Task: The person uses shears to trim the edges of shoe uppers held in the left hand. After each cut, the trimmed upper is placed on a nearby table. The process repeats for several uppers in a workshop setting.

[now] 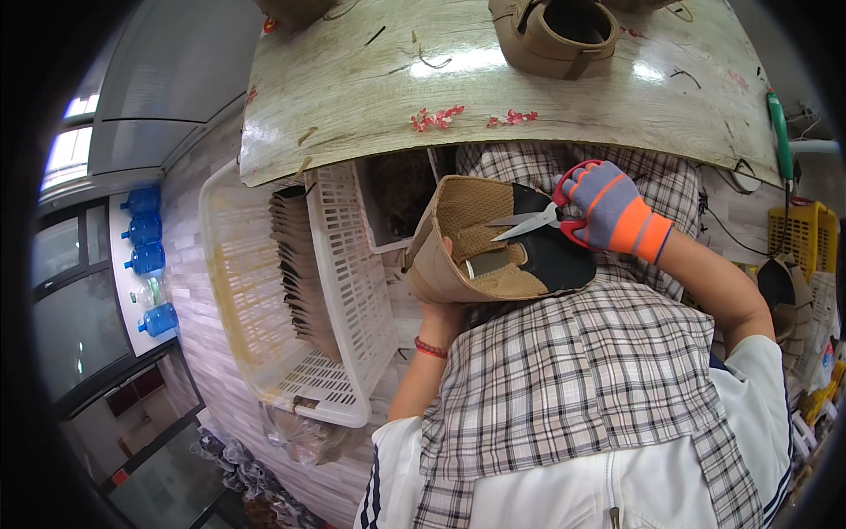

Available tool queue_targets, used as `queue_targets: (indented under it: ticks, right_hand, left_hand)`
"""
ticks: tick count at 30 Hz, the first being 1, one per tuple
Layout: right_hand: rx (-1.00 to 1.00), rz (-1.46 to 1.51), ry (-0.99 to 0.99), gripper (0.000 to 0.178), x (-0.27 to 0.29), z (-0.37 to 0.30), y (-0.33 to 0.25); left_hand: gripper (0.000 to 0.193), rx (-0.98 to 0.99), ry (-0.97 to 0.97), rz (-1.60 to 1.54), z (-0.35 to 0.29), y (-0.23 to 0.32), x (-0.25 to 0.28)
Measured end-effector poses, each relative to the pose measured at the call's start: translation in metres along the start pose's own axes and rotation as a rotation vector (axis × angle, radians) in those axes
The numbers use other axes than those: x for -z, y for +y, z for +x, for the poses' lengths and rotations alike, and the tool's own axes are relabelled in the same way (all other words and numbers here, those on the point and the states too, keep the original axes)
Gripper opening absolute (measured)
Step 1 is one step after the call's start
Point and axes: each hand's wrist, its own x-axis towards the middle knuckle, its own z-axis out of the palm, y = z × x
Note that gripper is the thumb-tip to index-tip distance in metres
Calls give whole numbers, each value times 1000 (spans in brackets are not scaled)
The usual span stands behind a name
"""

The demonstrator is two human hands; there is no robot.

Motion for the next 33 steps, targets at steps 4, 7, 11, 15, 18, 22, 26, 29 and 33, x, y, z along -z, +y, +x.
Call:
queue_targets:
  ticks: [4,7,11,15,18,22,26,29,33]
  right_hand:
    - [-67,-76,-111,28,-8,-4,13]
    - [-164,15,-108,28,-5,-17,23]
    - [-89,2,-42,28,13,-11,6]
    - [-61,-57,-122,28,3,0,0]
    - [-134,-81,-185,27,-6,-5,8]
    - [-90,-69,-83,29,7,-6,7]
    - [35,-126,25,39,-1,16,-6]
    - [108,-129,23,40,-6,28,-14]
    - [114,-149,6,31,-11,35,-18]
  left_hand:
    - [26,97,51,-194,0,-1,-4]
    - [61,41,-97,-149,-15,-52,5]
    - [87,-71,-210,52,-19,-76,8]
    - [60,34,-127,-36,-13,-64,6]
    - [33,193,0,-310,-4,-28,-1]
    - [47,273,-79,-608,3,-30,6]
    - [55,437,-94,-880,19,6,-1]
    - [50,401,-121,-757,14,-26,3]
    - [51,446,-55,-948,18,-11,-8]
